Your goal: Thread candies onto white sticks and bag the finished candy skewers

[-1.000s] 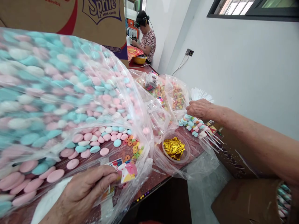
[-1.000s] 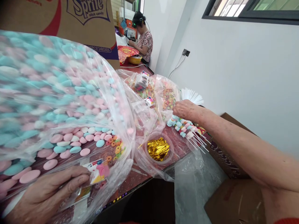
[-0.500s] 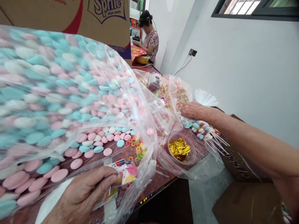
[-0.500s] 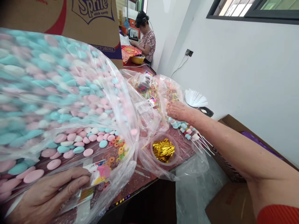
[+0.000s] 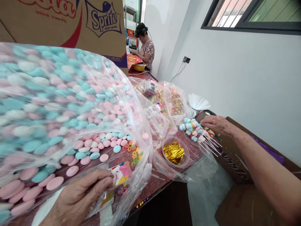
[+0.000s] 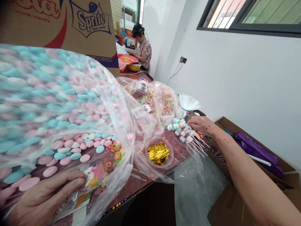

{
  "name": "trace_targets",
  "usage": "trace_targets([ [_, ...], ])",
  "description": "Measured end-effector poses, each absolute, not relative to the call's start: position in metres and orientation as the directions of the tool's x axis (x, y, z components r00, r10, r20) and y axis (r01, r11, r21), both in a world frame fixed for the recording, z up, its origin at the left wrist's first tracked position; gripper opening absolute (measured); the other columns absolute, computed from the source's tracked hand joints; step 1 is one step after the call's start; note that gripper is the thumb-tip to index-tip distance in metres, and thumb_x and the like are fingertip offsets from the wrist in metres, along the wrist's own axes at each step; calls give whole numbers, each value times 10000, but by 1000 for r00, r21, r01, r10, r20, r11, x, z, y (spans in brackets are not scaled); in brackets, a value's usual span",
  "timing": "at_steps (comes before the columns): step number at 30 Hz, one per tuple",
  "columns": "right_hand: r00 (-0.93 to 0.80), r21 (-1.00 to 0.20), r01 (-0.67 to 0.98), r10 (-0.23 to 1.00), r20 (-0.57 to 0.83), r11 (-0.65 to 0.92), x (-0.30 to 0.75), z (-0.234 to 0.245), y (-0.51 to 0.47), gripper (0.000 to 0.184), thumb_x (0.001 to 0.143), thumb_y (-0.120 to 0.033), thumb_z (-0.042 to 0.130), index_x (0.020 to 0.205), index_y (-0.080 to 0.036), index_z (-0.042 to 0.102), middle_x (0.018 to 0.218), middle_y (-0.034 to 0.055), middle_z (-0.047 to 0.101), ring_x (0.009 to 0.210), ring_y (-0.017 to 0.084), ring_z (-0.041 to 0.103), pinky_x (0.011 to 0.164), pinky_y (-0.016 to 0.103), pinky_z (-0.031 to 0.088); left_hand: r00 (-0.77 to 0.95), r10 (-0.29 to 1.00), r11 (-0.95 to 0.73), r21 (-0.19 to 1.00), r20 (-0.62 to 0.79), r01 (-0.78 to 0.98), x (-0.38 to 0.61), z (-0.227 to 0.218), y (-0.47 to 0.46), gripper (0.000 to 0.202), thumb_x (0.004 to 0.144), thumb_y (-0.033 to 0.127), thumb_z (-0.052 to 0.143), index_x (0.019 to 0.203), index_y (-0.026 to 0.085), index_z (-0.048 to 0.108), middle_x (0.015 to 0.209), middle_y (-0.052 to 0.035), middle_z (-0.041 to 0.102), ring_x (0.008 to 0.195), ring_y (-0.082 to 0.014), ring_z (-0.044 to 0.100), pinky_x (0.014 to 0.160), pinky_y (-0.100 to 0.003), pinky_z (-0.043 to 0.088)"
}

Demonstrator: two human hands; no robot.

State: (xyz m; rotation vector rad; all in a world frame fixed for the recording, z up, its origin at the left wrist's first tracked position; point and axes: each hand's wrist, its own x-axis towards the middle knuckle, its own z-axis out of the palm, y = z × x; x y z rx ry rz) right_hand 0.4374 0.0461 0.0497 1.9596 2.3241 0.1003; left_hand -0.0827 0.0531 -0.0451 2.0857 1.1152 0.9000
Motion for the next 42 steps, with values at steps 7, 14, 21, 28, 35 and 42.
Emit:
trace_targets([
  [7,-87,-248,957,962,258,153,379,40,-8,294,921,-393,485,955,-208,712,884,57,706,822,181,661,735,251,511,495,822,-492,788,280,371,-76,-35,49,106,842,255,595,799,221,686,695,41,697,604,-98,631,575,-119,484],
  [14,-285,-391,788,846,451,475,271,29,-22,207,899,-211,522,1022,-263,680,939,19,702,859,161,672,733,221,541,513,815,-488,795,269,359,-78,-28,39,131,883,207,546,830,171,660,737,14,666,657,-87,592,620,-150,453],
  [21,-415,-346,722,775,477,600,245,30,-10,218,901,-175,518,1038,-227,680,899,31,683,794,136,661,721,203,543,466,853,-422,838,238,346,-85,-23,36,165,883,215,512,825,163,658,735,-5,661,651,-107,574,593,-189,445],
  [28,-440,-318,726,767,466,610,247,31,-11,246,902,-197,524,1093,-253,669,928,37,681,812,152,661,727,229,546,479,862,-369,854,166,368,-85,-23,37,219,905,246,480,785,158,641,722,-8,649,659,-116,570,622,-206,447],
  [35,-471,-328,728,786,399,603,250,24,-6,237,918,-197,499,1077,-212,674,930,54,674,813,143,654,705,220,542,554,820,-384,856,143,347,-88,-23,38,268,935,276,445,807,155,647,788,-28,658,722,-133,581,677,-217,451],
  [42,-499,-328,724,789,359,607,245,28,-6,248,924,-218,488,1072,-233,687,954,56,686,845,159,658,730,253,541,579,806,-407,824,122,394,-89,-26,40,275,942,295,431,831,148,635,807,-36,645,741,-142,580,702,-229,453],
])
